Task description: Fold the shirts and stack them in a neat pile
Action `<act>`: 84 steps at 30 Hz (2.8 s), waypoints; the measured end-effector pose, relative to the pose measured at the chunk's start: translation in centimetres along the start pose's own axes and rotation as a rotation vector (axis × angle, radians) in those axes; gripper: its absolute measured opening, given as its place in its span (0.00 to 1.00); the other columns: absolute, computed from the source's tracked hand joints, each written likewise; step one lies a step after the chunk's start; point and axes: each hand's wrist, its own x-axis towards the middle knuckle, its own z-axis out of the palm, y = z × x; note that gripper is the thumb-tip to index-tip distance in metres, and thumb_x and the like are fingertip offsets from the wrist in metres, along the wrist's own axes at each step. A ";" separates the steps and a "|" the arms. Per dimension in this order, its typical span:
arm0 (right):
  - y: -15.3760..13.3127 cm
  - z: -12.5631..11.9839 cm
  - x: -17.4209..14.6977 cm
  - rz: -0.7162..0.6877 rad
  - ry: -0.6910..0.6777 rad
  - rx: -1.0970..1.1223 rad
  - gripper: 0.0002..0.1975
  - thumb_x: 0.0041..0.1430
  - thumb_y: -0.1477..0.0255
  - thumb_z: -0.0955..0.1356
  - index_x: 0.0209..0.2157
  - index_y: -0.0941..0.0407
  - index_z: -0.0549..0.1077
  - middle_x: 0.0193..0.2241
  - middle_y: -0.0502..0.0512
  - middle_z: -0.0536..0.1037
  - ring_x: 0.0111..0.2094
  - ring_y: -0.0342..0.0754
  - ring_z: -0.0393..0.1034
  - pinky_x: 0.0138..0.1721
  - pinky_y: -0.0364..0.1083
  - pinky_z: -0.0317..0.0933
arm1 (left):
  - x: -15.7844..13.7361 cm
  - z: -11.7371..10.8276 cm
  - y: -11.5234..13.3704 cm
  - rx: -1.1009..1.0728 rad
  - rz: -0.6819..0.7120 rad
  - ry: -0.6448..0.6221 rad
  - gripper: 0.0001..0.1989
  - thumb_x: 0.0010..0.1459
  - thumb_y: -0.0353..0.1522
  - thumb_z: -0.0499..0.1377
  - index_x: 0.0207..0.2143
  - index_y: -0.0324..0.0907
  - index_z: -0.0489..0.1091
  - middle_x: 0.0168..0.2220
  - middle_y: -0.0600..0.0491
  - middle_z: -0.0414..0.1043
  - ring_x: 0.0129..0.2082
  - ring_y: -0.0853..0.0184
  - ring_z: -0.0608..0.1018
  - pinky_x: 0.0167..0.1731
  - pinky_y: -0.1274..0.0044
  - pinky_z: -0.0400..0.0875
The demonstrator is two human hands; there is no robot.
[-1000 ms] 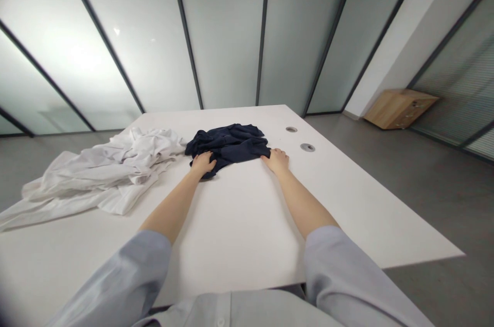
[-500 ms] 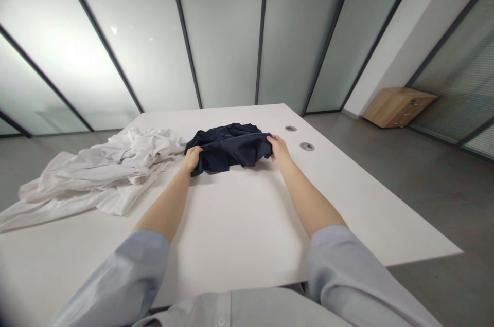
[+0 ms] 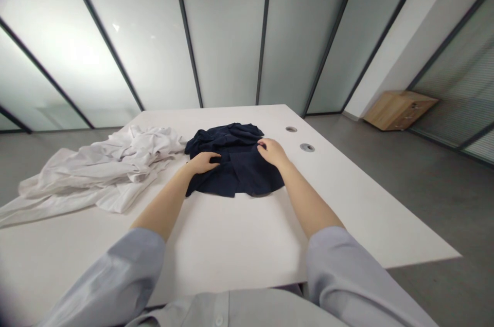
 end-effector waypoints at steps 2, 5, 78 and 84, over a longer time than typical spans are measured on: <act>-1.1 1.5 -0.4 -0.092 -0.162 -0.049 0.17 0.62 0.66 0.62 0.48 0.55 0.75 0.50 0.59 0.76 0.52 0.53 0.69 0.55 0.51 0.60 | -0.1 0.1 0.3 -0.007 0.026 -0.060 0.24 0.58 0.38 0.55 0.56 0.41 0.69 0.56 0.49 0.70 0.55 0.62 0.73 0.57 0.76 0.62; -1.6 3.5 -1.0 -0.047 -0.337 -0.168 0.23 0.65 0.60 0.60 0.56 0.55 0.70 0.59 0.60 0.68 0.60 0.57 0.60 0.59 0.54 0.54 | -0.1 0.6 0.1 0.031 -0.014 -0.087 0.26 0.60 0.42 0.53 0.57 0.42 0.68 0.59 0.49 0.67 0.58 0.60 0.70 0.59 0.75 0.60; -3.7 4.4 -2.7 0.141 -0.550 -0.259 0.50 0.53 0.36 0.54 0.69 0.53 0.47 0.69 0.61 0.40 0.68 0.69 0.29 0.62 0.70 0.30 | -1.2 0.8 -4.0 0.363 -0.114 0.111 0.26 0.63 0.48 0.48 0.55 0.43 0.67 0.57 0.42 0.66 0.58 0.53 0.66 0.58 0.65 0.58; -5.6 4.5 -1.0 0.094 -0.502 -0.274 0.44 0.57 0.42 0.59 0.65 0.57 0.56 0.67 0.66 0.51 0.67 0.66 0.41 0.63 0.64 0.38 | -0.4 0.0 -2.3 0.344 -0.273 0.081 0.18 0.63 0.41 0.50 0.41 0.41 0.74 0.44 0.43 0.75 0.47 0.55 0.76 0.45 0.69 0.69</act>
